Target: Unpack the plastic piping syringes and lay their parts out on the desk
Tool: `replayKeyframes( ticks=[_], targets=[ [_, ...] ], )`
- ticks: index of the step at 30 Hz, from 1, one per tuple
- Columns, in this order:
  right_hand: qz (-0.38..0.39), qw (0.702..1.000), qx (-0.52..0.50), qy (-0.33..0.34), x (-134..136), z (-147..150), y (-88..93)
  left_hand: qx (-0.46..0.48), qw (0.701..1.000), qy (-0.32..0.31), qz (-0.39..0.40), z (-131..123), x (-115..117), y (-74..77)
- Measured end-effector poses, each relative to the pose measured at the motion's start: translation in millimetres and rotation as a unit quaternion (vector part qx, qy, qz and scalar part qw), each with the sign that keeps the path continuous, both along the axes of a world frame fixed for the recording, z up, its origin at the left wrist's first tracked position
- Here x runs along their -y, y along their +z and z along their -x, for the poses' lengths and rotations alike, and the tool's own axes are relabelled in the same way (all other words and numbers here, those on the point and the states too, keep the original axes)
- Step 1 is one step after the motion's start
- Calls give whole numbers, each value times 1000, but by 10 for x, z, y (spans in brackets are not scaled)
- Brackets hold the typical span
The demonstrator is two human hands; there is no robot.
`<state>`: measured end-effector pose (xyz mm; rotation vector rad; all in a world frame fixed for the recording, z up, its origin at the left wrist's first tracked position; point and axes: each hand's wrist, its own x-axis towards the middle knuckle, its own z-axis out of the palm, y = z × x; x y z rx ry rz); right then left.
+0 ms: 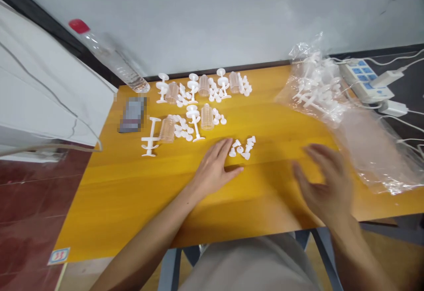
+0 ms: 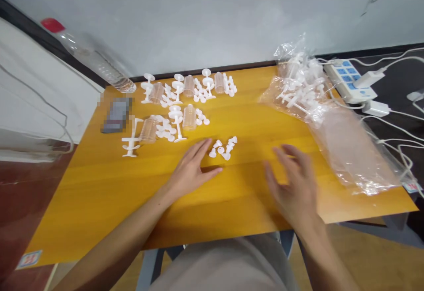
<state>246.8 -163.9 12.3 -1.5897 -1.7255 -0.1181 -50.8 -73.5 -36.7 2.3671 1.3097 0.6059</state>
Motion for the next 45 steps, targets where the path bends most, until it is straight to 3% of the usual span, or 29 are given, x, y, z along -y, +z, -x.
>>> replayKeyframes(
  ticks=[3, 5, 9, 13, 17, 22, 26, 31, 37, 41, 45],
  targets=[
    [88, 986, 57, 126, -650, 392, -385, 25, 999, 25, -32, -21, 12, -4],
    [133, 967, 95, 196, -973, 494, -493, 32, 998, 35, -35, -55, -2, -3],
    [204, 936, 122, 259, -1331, 453, -447, 27, 999, 39, -17, -56, -67, 9],
    [228, 946, 47, 224, -1570, 456, -390, 35, 998, 50, -21, 33, -223, 41],
    [241, 934, -71, 254, -1859, 683, -443, 19, 994, 71, -80, 62, -483, 109],
    [249, 914, -82, 309, -2134, 984, -498, -47, 981, 94, -164, 28, -744, 134],
    [299, 886, -93, 340, -2195, 1045, -489, -63, 971, 132, -191, 63, -849, 47],
    [290, 896, -81, 327, -1961, 760, -319, -42, 968, 152, -192, 117, -735, 57],
    [303, 853, 24, 423, -1481, 411, -137, 2, 992, -33, -123, -29, -368, 5],
    [279, 875, 50, 392, -1488, 488, -237, -1, 995, -14, -101, -135, -358, -96],
    [256, 900, 29, 352, -1689, 623, -340, -6, 992, 38, -118, -43, -473, -22]
  ],
)
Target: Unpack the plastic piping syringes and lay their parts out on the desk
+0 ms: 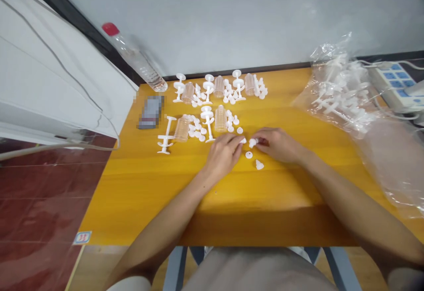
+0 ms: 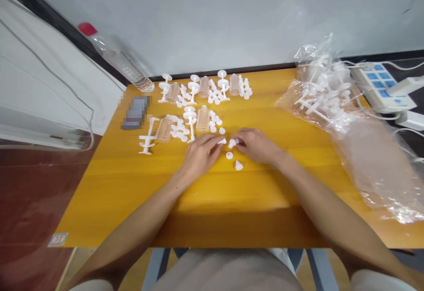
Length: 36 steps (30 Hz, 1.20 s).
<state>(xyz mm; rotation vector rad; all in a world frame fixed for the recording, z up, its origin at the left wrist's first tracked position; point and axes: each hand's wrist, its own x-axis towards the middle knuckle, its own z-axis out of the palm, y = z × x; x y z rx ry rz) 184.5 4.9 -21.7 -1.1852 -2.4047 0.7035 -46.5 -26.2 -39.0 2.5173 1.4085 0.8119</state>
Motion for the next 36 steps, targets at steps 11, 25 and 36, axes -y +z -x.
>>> replayKeyframes(
  ticks=[11, 25, 36],
  targets=[
    [-42, 995, -82, -28, -337, 210, -212, 7, 999, 46, -20, 25, 35, 197],
    [-54, 994, -37, -91, 71, 158, -20, -183, 981, 48, -52, 26, 109, 128],
    [19, 994, -24, -109, 302, 132, -75, -69, 995, 74, -25, 0, 74, -45]
  ],
)
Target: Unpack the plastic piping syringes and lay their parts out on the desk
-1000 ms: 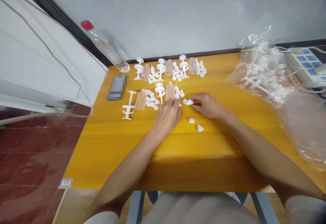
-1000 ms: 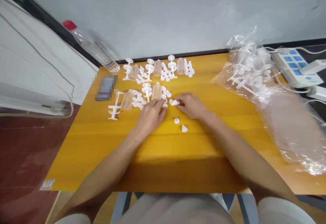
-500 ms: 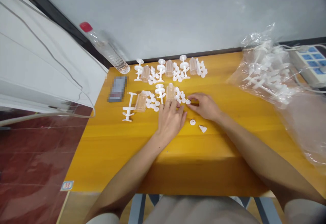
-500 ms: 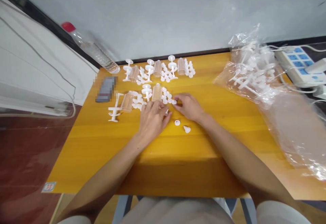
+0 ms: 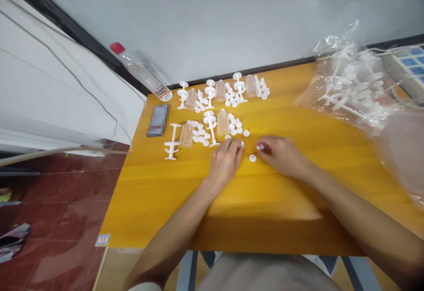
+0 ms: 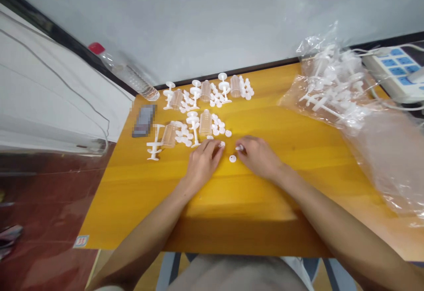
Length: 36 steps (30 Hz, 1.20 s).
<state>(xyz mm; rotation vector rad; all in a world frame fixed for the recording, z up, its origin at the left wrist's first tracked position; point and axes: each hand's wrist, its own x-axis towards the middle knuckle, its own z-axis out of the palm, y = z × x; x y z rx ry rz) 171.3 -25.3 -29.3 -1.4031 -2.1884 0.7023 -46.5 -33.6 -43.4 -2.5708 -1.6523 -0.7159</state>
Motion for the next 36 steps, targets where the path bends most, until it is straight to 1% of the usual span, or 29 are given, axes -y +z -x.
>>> replayKeyframes(
  ticks=[3, 5, 7, 9, 12, 15, 17, 19, 22, 24, 26, 27, 29, 31, 33, 35, 36],
  targets=[
    [-24, 998, -53, -11, -220, 152, -79, -13, 999, 17, -44, -31, -85, -47],
    [-28, 997, -75, -19, -326, 223, -147, -8, 998, 32, -60, 5, -99, -50],
    [-11, 995, -92, -43, -389, 261, -194, -3, 996, 64, -67, 65, -81, -33],
    [14, 992, -111, -62, -396, 262, -192, -4, 994, 89, -61, 117, -44, -3],
    [25, 992, -118, -45, -262, 194, -97, 9, 997, 67, -33, 152, 51, 51],
    [3, 997, -78, 15, -21, 117, -5, 50, 998, 43, -15, 162, 214, 95],
    [-7, 998, -44, 53, 79, 141, -9, 76, 997, 30, 4, 169, 333, 110],
    [-18, 998, -17, 62, 66, 252, -61, 86, 996, 18, 32, 175, 425, 118],
    [-41, 999, 6, 27, -91, 477, -136, 72, 996, 16, 55, 185, 496, 127],
    [-60, 998, 11, 8, -157, 518, -121, 59, 996, 15, 58, 190, 523, 129],
    [-98, 995, 20, -12, -107, 365, -50, 53, 997, 10, 59, 187, 552, 118],
    [-126, 991, 31, -28, -36, 207, -4, 50, 997, 3, 63, 179, 570, 106],
    [-193, 975, 76, -75, 163, -245, 83, 46, 996, -19, 76, 146, 611, 77],
    [-246, 947, 148, -144, 367, -787, 133, 38, 993, -49, 100, 88, 654, 51],
    [-279, 906, 235, -214, 498, -1284, 133, 31, 989, -77, 125, 6, 689, 44],
    [-268, 870, 315, -268, 515, -1627, 101, 24, 983, -106, 147, -108, 692, 61],
    [-250, 857, 344, -292, 479, -1725, 84, 23, 980, -120, 157, -185, 667, 78]
  ],
)
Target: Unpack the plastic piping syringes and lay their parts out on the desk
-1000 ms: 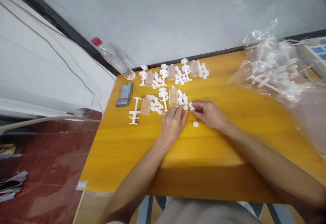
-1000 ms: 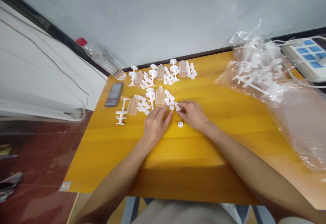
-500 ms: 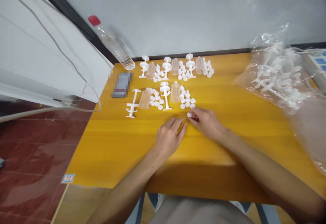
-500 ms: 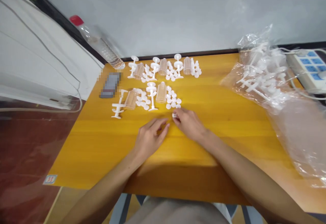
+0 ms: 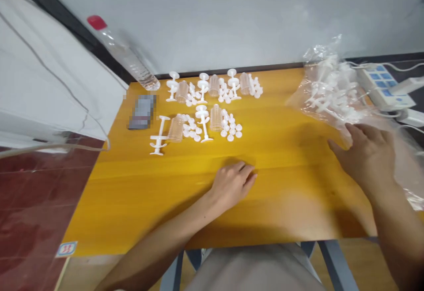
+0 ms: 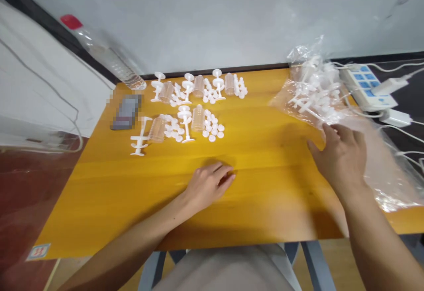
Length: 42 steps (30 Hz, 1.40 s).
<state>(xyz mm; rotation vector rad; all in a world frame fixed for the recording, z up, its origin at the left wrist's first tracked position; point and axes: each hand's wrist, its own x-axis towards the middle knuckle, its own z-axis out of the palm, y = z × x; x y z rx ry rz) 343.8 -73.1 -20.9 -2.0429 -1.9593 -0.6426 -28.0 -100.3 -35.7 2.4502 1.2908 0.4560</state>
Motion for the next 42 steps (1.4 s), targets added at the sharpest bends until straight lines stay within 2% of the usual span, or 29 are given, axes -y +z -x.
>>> replayKeyframes(
  ticks=[2, 4, 7, 10, 13, 15, 17, 19, 23, 26, 29, 30, 32, 35, 37, 38, 40, 42],
  targets=[
    [28, 998, 15, -54, -149, -58, -15, 12, 999, -25, 19, -215, -137, 40],
    [46, 997, 15, -62, -363, 5, 6, 46, 998, -29, 26, -530, -420, 77],
    [73, 997, 5, -23, -702, 135, 60, 111, 994, 21, 6, -1133, -1075, 120],
    [121, 991, -51, 24, -970, 166, 63, 139, 984, 95, 51, -1671, -1743, 172],
    [138, 984, -95, 64, -1111, 137, 39, 142, 978, 115, 101, -1907, -2110, 247],
    [129, 981, -109, 98, -1115, 141, 51, 150, 976, 126, 95, -1854, -2132, 303],
    [114, 974, -135, 143, -1036, 190, 99, 189, 969, 141, 76, -1655, -1984, 366],
    [102, 961, -168, 193, -868, 285, 167, 260, 952, 140, 77, -1356, -1692, 436],
    [106, 928, -219, 281, -340, 569, 241, 402, 885, 124, 199, -665, -857, 510],
    [130, 903, -235, 335, 59, 783, 158, 454, 834, 145, 278, -214, -261, 407],
    [151, 892, -221, 364, 317, 931, -8, 447, 817, 161, 327, 124, 142, 194],
    [154, 893, -214, 366, 368, 965, -66, 433, 822, 169, 329, 210, 232, 122],
    [151, 898, -206, 359, 432, 1014, -170, 375, 862, 210, 270, 343, 368, 10],
    [135, 904, -206, 350, 478, 1069, -276, 224, 933, 282, 32, 439, 503, -28],
    [125, 905, -207, 350, 497, 1101, -319, 138, 957, 236, -94, 441, 555, 22],
    [120, 905, -209, 351, 506, 1114, -335, 116, 969, 187, -115, 429, 566, 55],
    [113, 903, -221, 351, 518, 1131, -361, 113, 985, 88, -98, 395, 550, 113],
    [111, 900, -235, 351, 526, 1135, -382, 137, 988, 36, -55, 361, 493, 135]
  ],
)
